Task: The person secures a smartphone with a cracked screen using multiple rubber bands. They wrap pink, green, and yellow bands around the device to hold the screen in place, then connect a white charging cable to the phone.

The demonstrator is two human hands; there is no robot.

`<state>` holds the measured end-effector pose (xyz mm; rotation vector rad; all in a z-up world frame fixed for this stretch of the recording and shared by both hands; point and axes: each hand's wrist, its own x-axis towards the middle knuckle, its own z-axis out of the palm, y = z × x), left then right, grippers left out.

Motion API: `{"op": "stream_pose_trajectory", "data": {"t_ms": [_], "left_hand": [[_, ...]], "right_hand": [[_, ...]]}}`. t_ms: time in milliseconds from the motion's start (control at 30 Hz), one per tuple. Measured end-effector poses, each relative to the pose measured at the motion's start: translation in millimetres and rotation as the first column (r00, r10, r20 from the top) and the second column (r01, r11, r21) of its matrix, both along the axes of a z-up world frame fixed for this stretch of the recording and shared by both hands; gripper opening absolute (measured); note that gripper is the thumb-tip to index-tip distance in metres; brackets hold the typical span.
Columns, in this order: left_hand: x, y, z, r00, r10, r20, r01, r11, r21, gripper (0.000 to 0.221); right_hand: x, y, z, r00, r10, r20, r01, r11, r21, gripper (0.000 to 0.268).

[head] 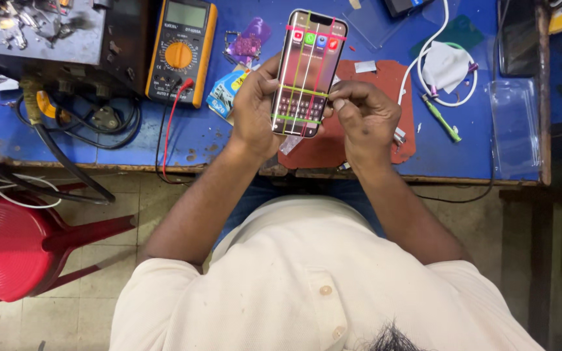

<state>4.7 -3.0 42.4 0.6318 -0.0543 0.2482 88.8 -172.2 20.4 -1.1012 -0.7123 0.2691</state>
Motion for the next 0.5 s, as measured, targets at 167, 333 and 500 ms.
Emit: {"op": "stream_pose_trajectory", "data": {"t_ms": [167,333,500], "left_hand": [[-6,-2,-2,1.000,0.011,-0.020,-0.011,1.000,0.004,0.058],[-7,-2,-6,1.000,-0.012,-0.004,0.012,0.997,-0.078,0.060],[-7,-4,-22,0.999,-0.024,-0.024,0.021,0.993,-0.120,0.053]], "right_hand": [[-3,-2,-6,1.000,0.017,0.017,-0.017,1.000,-0.007,0.007],[-3,-3,-12,0.999,0.025,-0.029,-0.026,0.999,-0.021,0.009],[-2,-7,-19,0.999,0.034,-0.036,-0.034,0.999,-0.020,0.012]]}}
